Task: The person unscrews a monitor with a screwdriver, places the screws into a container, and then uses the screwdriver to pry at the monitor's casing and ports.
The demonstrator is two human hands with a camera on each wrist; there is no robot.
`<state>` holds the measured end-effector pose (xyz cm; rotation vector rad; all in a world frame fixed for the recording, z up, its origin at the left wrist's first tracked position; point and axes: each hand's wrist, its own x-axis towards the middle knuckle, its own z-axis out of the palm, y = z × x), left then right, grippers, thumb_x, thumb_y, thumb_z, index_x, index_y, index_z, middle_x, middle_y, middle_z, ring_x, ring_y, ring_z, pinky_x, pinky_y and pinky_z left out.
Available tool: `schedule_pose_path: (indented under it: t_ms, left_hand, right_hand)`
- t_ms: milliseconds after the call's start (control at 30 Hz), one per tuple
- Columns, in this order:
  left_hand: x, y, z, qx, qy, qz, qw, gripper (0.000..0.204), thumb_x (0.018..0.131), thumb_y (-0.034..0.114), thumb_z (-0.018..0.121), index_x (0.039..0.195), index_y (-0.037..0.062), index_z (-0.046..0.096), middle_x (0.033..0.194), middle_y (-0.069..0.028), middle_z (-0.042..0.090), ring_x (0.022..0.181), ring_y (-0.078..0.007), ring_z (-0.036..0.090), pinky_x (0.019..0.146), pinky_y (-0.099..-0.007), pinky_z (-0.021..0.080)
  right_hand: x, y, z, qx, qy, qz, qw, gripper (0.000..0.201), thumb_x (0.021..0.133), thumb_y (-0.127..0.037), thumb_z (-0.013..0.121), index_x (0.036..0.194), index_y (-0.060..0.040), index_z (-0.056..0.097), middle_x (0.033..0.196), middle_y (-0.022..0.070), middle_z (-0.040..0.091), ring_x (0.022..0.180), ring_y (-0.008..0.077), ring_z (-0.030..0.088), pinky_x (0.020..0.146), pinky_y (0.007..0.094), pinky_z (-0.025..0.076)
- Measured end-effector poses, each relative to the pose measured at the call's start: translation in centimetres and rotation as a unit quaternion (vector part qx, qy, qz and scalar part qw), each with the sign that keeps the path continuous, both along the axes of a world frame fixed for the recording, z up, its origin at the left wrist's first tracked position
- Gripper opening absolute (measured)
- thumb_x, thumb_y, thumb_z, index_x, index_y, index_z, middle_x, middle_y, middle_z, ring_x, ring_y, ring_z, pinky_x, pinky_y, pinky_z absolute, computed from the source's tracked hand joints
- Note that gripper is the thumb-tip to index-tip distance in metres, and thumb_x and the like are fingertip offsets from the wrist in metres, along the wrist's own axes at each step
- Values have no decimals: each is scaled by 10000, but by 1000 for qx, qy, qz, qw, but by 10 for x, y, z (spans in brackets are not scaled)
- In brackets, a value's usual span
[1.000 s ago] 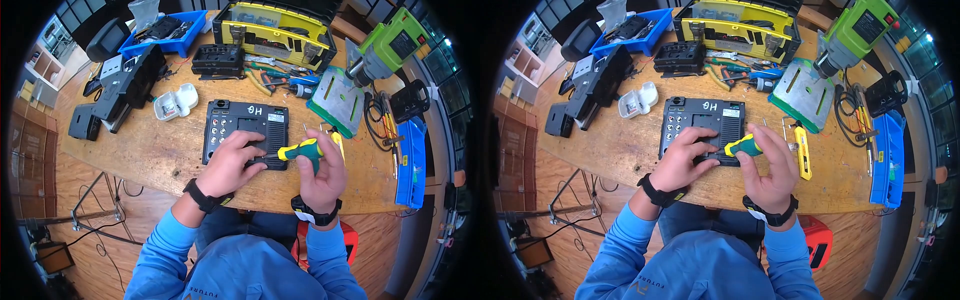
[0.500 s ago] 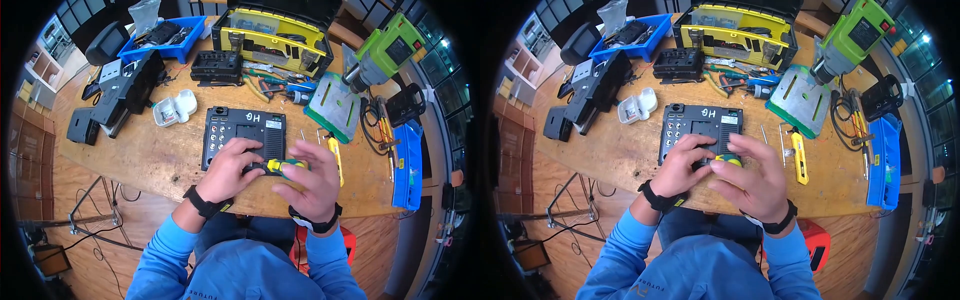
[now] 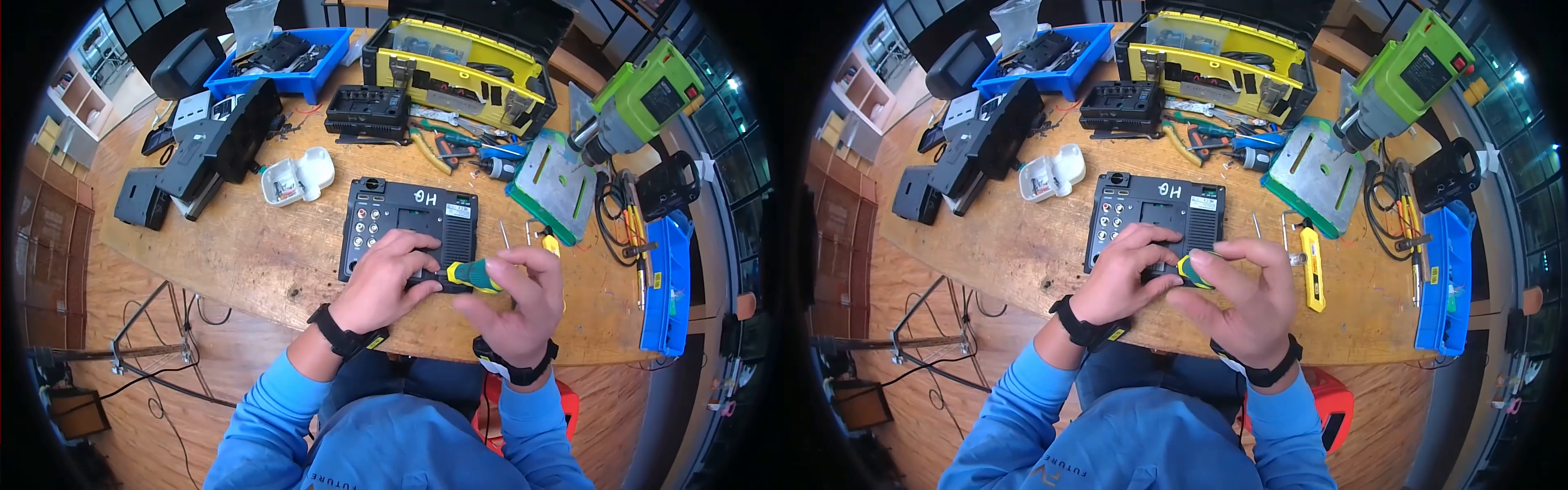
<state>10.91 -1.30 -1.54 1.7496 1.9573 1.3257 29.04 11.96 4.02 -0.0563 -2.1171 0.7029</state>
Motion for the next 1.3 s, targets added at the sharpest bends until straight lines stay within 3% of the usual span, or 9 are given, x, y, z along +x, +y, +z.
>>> schedule_pose_path:
  t_ms: [267, 467, 667, 733, 867, 933, 1067, 1133, 1300]
  left_hand:
    - [1, 1, 0, 0, -4, 1, 1000, 277, 798, 131, 895, 1018, 46, 749, 1302, -117, 708, 1205, -350, 634, 1025, -443, 526]
    - [1, 0, -1, 6, 5, 0, 1000, 297, 791, 129, 897, 1039, 45, 756, 1307, -122, 705, 1205, -352, 634, 1023, -441, 527]
    - [2, 0, 1, -2, -1, 0, 1000, 306, 792, 129, 895, 1054, 46, 761, 1309, -125, 700, 1211, -353, 632, 1028, -447, 526]
    - [2, 1, 0, 7, 5, 6, 1000, 304, 790, 130, 897, 1055, 50, 771, 1310, -122, 700, 1213, -349, 631, 1031, -448, 524]
    - [2, 0, 2, 1, 14, 0, 1000, 299, 791, 128, 896, 1055, 54, 780, 1316, -116, 701, 1215, -346, 631, 1034, -447, 523]
    - [2, 0, 2, -4, 6, -2, 1000, 288, 793, 126, 894, 1048, 57, 781, 1315, -112, 705, 1217, -343, 632, 1038, -445, 522]
    - [2, 0, 2, -2, 0, 2, 1000, 283, 793, 124, 894, 1042, 60, 779, 1308, -107, 709, 1217, -343, 632, 1038, -444, 522]
    - [2, 0, 1, -5, 1, 4, 1000, 286, 791, 126, 896, 1043, 63, 776, 1307, -105, 710, 1216, -344, 633, 1037, -443, 523]
    - [2, 0, 1, -14, -4, 4, 1000, 287, 798, 130, 893, 1049, 62, 772, 1309, -107, 710, 1217, -347, 632, 1036, -445, 524]
  right_hand:
    - [-12, -4, 8, -68, -16, -9, 998, 450, 855, -37, 860, 1286, -83, 740, 1306, 200, 667, 1113, 319, 697, 938, 379, 590]
    - [-9, -1, 1, 10, -13, -10, 1000, 443, 902, 40, 759, 1332, -46, 696, 1376, 234, 652, 1185, 348, 692, 961, 398, 589]
    - [-15, -2, 3, -85, -9, 41, 996, 474, 861, -15, 863, 1307, -88, 723, 1372, 208, 639, 1158, 321, 700, 946, 378, 594]
    - [-16, 5, 0, 30, 13, 46, 998, 440, 921, 65, 729, 1347, -34, 677, 1383, 237, 647, 1162, 344, 717, 961, 397, 598]
    - [-12, 3, 1, 31, -17, -2, 999, 439, 925, 50, 736, 1350, -42, 676, 1396, 244, 641, 1179, 346, 713, 975, 402, 595]
    - [-16, -4, 4, -94, 6, 21, 995, 470, 873, -9, 852, 1316, -100, 723, 1347, 208, 648, 1130, 314, 710, 950, 373, 598]
    - [-17, -7, 6, -136, 21, 25, 990, 468, 848, -23, 881, 1286, -114, 746, 1291, 191, 665, 1069, 285, 706, 893, 352, 605]
    - [-16, 2, 8, 29, 33, 17, 999, 439, 873, 20, 824, 1290, -82, 733, 1272, 200, 687, 1036, 283, 714, 875, 365, 609]
    - [-8, 3, 10, 39, -19, 3, 999, 429, 881, 40, 790, 1291, -62, 721, 1300, 209, 692, 1068, 296, 716, 906, 400, 600]
